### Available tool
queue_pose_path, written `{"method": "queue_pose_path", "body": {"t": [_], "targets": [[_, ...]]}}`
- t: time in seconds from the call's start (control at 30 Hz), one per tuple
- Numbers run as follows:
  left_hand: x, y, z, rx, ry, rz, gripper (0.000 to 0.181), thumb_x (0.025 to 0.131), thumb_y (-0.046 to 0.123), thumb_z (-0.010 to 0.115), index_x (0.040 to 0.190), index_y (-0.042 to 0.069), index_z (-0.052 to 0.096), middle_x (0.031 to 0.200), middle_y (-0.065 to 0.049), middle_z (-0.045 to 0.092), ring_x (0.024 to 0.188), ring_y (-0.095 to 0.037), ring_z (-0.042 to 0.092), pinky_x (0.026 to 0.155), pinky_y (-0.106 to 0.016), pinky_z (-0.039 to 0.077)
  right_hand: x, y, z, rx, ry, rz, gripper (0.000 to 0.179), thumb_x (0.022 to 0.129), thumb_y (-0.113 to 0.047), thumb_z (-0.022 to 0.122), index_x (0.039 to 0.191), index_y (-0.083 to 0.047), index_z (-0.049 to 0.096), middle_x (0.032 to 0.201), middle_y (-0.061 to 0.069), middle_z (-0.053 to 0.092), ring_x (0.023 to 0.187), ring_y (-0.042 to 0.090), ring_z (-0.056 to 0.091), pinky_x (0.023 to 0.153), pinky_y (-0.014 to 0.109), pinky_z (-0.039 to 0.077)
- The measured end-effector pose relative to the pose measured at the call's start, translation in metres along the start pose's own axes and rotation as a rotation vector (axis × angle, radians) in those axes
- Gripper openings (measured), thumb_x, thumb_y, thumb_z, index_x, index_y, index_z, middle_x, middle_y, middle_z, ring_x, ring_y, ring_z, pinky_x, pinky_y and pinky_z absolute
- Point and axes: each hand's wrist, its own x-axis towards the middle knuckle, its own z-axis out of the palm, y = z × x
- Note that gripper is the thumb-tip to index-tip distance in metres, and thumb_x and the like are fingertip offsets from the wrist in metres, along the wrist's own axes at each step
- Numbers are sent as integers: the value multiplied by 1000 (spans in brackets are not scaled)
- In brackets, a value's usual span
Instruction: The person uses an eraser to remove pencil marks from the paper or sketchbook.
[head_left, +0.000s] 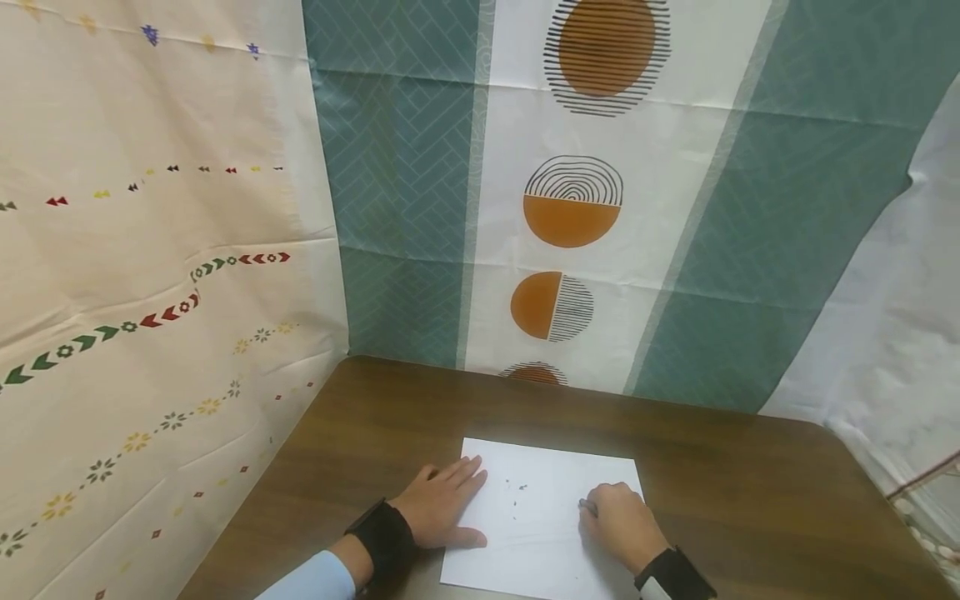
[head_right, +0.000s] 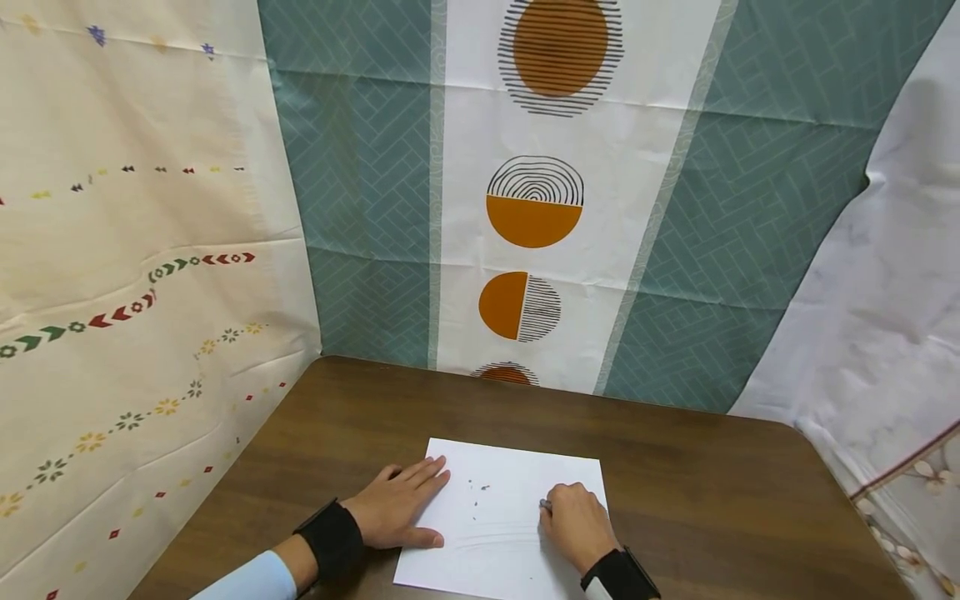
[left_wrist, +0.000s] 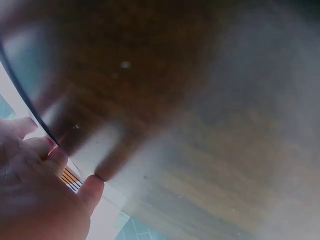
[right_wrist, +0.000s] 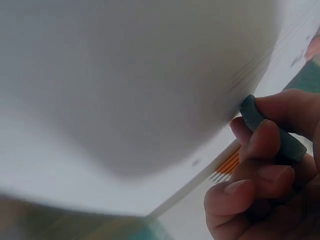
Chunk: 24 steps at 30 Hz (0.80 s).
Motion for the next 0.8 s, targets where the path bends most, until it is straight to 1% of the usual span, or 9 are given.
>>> {"method": "queue_pose_path", "body": {"t": [0.13,0.27,0.37,0.43,0.6,0.8], "targets": [[-1,0,-1,-9,1,7,90,81,74,41,146,13,29,152,-7,21,136,-24,17,98,-65,26,-3,11,-4,-10,-10,33,7,77,-13,68,73,-8,69,68,1,66,69,21,62,69,47,53],[-3,1,-3,-9,-2,5,90,81,74,41,146,13,29,152,-7,21,135,-24,17,97,-65,26,-1,8,-6,34,-12,40,6,76,-14,69,74,-9,70,70,1,66,70,21,61,70,46,52],[-5,2,-5,-7,-4,-3,91,80,75,41,146,14,29,152,-6,22,135,-23,18,97,-65,27,2,-4,-6,77,-5,23,5,76,-15,69,73,-11,70,69,-2,65,66,15,58,67,43,51],[-5,2,-5,-3,-5,-6,91,80,75,41,146,14,28,152,-6,22,135,-23,17,97,-66,27,5,-16,-6,97,6,-9,6,76,-16,69,73,-11,70,67,-3,64,61,12,53,63,40,50],[-3,2,-3,10,-4,-11,91,80,76,40,146,14,29,152,-5,21,135,-22,17,97,-65,27,12,-43,-9,120,10,-88,9,78,-18,67,78,-10,71,67,-3,64,57,7,49,57,35,49],[-2,1,-1,23,0,3,91,80,77,39,146,14,29,152,-6,21,135,-23,17,97,-64,28,17,-62,-12,159,18,-125,10,79,-18,66,80,-10,71,66,-3,64,53,5,48,51,30,46]]}}
